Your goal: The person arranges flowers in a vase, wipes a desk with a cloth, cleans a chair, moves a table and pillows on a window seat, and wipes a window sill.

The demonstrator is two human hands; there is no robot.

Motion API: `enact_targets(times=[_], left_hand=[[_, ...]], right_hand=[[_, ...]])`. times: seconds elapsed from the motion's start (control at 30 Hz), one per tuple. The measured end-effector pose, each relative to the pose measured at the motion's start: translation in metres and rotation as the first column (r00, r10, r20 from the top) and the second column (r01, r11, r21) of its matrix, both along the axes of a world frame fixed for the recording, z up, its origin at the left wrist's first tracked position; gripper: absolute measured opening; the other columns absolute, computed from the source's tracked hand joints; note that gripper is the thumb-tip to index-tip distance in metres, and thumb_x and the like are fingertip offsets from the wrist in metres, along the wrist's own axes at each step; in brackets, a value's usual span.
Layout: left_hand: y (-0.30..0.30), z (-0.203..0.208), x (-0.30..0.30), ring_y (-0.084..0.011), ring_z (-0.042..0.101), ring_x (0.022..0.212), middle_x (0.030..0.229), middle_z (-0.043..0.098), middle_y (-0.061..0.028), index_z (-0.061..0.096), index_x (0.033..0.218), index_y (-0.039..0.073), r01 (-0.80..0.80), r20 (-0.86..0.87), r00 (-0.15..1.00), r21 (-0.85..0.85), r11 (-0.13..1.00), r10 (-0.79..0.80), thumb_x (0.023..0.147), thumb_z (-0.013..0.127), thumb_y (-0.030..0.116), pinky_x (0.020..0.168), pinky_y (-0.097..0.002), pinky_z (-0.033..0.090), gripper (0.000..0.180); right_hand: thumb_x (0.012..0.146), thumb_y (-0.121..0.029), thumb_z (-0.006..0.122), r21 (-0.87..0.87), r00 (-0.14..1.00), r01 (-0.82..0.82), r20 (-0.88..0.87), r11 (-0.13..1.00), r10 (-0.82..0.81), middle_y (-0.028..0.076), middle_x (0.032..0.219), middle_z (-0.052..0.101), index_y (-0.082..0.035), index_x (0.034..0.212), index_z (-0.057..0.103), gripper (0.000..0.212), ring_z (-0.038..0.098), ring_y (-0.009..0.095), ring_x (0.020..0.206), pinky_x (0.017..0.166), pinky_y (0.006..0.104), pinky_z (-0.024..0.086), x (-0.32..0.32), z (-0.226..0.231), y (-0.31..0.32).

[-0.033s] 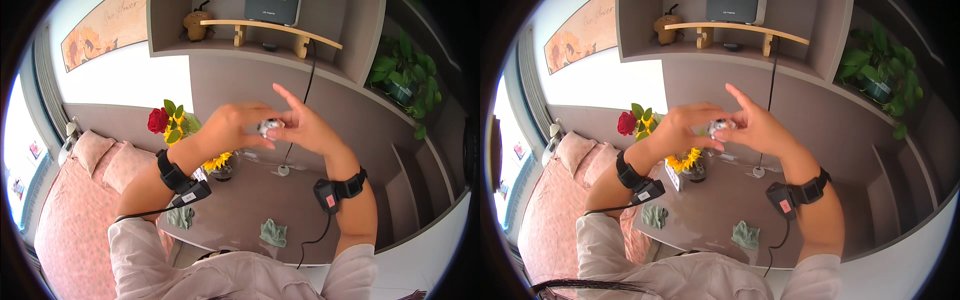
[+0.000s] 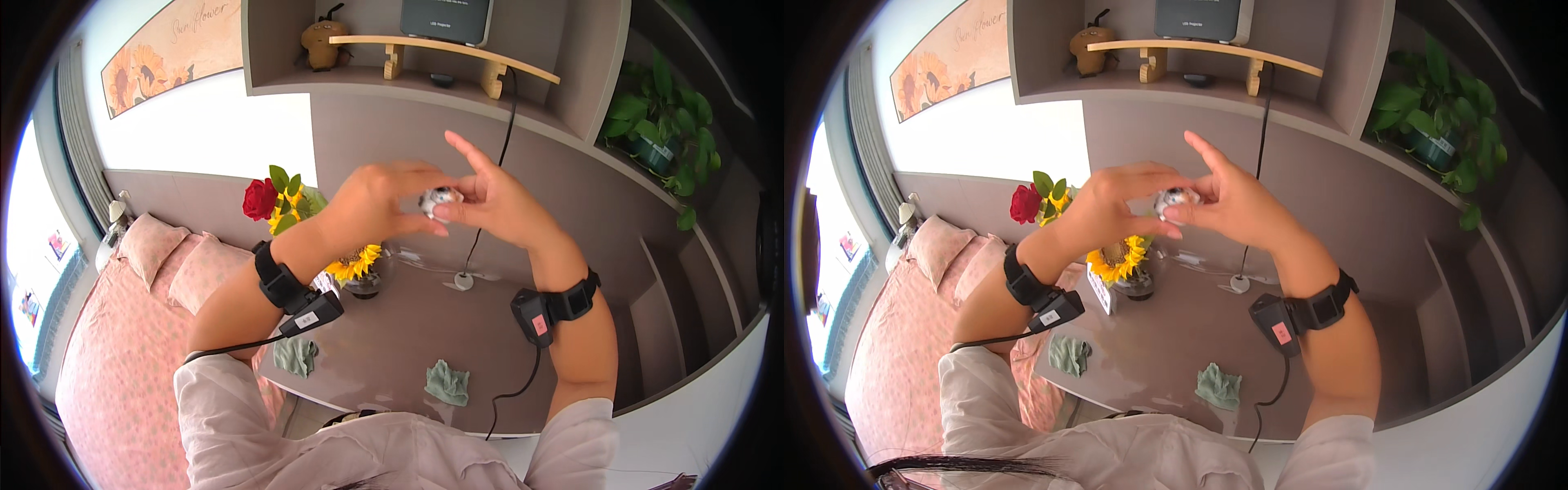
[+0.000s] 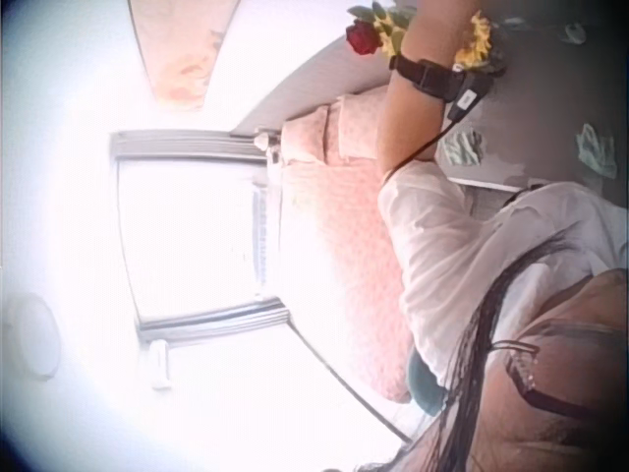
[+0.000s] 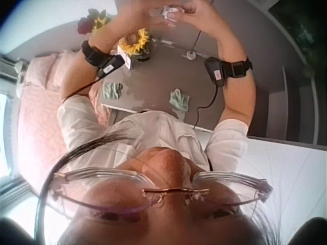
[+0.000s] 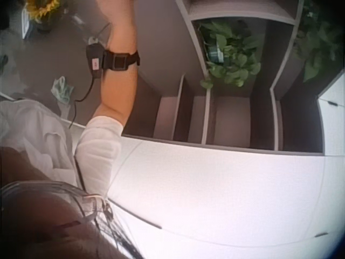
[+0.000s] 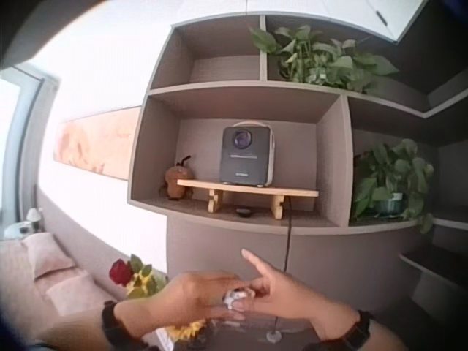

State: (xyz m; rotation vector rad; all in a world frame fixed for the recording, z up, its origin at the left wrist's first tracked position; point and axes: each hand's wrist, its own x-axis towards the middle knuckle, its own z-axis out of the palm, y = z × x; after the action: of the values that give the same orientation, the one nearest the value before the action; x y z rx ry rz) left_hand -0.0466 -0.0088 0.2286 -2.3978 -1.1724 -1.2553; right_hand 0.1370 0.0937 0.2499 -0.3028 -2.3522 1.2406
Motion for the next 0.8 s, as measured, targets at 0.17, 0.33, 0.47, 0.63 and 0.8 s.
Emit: enact_targets(times=[0.17, 0.33, 0.47, 0.63, 0.8], left_hand=[[0.018, 0.028, -0.027, -0.0194, 0.065, 0.090, 0.103, 0.066, -0.0081, 0.063, 0.112, 0.002, -0.080, 0.185, 0.979, -0.052, 0.995, 0.089, 0.071, 0.079, 0.011, 0.082, -0.0309, 0.052, 0.045], [0.024, 0.071, -0.064, -0.0116, 0.062, 0.093, 0.112, 0.064, -0.0053, 0.055, 0.124, 0.001, 0.085, 0.471, 0.881, -0.272, 0.959, 0.055, 0.082, 0.072, 0.013, 0.083, -0.0254, 0.050, 0.048], [0.035, 0.097, -0.098, -0.0074, 0.057, 0.098, 0.106, 0.063, -0.0002, 0.057, 0.124, 0.007, 0.153, 0.588, 0.808, -0.288, 0.945, 0.048, 0.085, 0.070, 0.024, 0.083, -0.0232, 0.047, 0.044], [0.054, 0.126, -0.130, -0.0105, 0.059, 0.097, 0.106, 0.064, -0.0041, 0.057, 0.122, 0.003, 0.047, 0.608, 0.787, -0.235, 0.971, 0.109, 0.082, 0.073, 0.023, 0.083, -0.0230, 0.047, 0.048], [0.085, 0.139, -0.153, -0.0131, 0.060, 0.099, 0.109, 0.064, -0.0072, 0.056, 0.120, 0.000, -0.091, 0.560, 0.817, -0.104, 0.990, 0.134, 0.082, 0.073, 0.018, 0.087, -0.0249, 0.046, 0.046]], right_hand=[[0.083, -0.030, 0.071, 0.012, 0.994, 0.069, -0.082, 0.998, -0.068, 0.012, 0.102, 0.066, -0.003, 0.146, 0.018, 0.087, 0.059, 0.013, 0.090, 0.082, 0.0274, 0.046, -0.030, 0.032, 0.016], [0.087, -0.042, 0.064, 0.024, 0.969, 0.177, -0.178, 0.984, -0.170, 0.012, 0.104, 0.067, -0.004, 0.143, 0.029, 0.077, 0.060, 0.015, 0.095, 0.084, 0.0278, 0.044, -0.048, 0.059, 0.026], [0.087, -0.032, 0.065, 0.140, 0.960, 0.242, -0.176, 0.960, -0.217, 0.009, 0.098, 0.069, -0.004, 0.141, 0.033, 0.069, 0.061, 0.012, 0.095, 0.086, 0.0286, 0.045, -0.052, 0.073, 0.038], [0.086, -0.024, 0.065, 0.259, 0.919, 0.380, -0.220, 0.888, -0.328, 0.007, 0.094, 0.069, -0.005, 0.132, 0.046, 0.053, 0.062, 0.012, 0.085, 0.080, 0.0266, 0.047, -0.056, 0.081, 0.064], [0.084, -0.020, 0.063, 0.501, 0.709, 0.705, -0.527, 0.503, -0.469, 0.004, 0.093, 0.066, -0.009, 0.111, 0.061, 0.029, 0.060, 0.017, 0.086, 0.081, 0.0309, 0.046, -0.045, 0.097, 0.106]])
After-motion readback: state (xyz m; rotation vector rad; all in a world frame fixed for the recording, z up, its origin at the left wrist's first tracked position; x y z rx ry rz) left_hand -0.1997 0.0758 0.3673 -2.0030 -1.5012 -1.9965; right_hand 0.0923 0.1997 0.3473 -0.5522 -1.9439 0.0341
